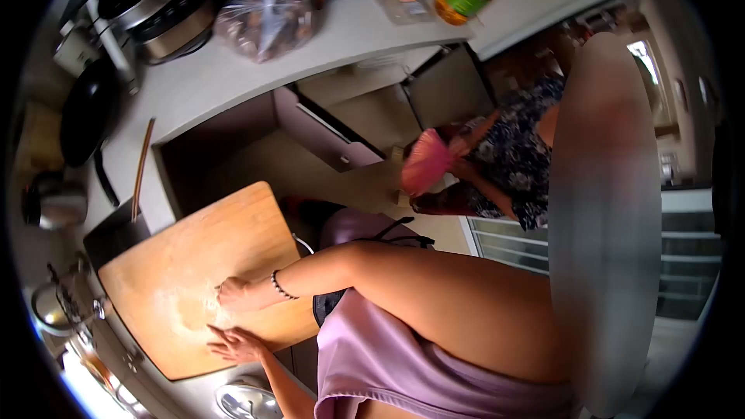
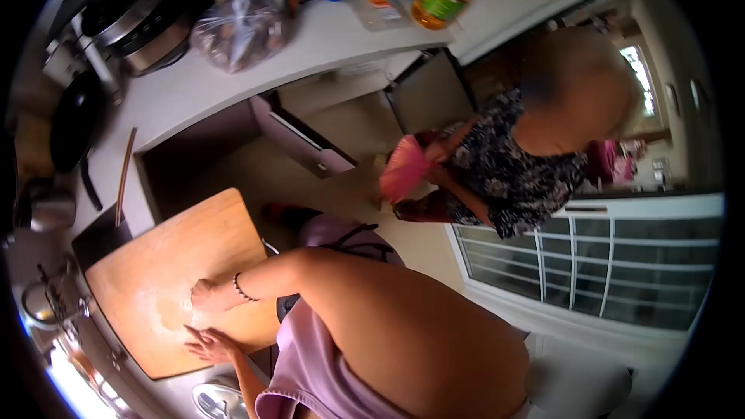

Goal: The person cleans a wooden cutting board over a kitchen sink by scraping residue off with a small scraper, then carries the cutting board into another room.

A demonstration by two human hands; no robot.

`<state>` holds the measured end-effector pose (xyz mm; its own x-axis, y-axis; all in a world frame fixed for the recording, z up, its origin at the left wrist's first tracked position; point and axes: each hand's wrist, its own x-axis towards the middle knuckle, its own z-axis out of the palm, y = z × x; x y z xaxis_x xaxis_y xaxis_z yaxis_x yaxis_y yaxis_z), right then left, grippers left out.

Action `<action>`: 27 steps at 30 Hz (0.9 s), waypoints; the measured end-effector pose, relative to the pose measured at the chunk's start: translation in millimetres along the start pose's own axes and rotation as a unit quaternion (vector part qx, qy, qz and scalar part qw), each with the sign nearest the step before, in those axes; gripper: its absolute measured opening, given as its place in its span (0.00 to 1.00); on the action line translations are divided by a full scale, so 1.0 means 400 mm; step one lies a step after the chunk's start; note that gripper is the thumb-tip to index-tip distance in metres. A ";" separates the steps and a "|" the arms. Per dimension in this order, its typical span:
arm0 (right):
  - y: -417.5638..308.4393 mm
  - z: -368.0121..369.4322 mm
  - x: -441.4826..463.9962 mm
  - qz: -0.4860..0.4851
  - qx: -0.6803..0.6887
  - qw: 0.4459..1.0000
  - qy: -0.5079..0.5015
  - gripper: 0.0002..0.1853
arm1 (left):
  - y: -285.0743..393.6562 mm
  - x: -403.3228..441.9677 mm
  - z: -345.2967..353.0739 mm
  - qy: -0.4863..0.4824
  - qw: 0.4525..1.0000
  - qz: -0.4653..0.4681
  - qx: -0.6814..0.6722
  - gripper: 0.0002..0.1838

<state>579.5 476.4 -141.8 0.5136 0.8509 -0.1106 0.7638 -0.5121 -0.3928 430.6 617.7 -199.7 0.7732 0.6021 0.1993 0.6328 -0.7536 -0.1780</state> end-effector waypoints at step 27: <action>0.027 -0.123 0.148 -0.040 0.316 0.945 -0.074 0.14 | 0.008 0.014 -0.132 0.030 0.959 -0.112 -0.260 0.28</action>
<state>637.3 515.5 -107.7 0.3682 0.9150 -0.1651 0.3879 -0.3126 -0.8671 434.7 604.7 -148.3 0.6058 0.7602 0.2347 0.6640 -0.6456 0.3773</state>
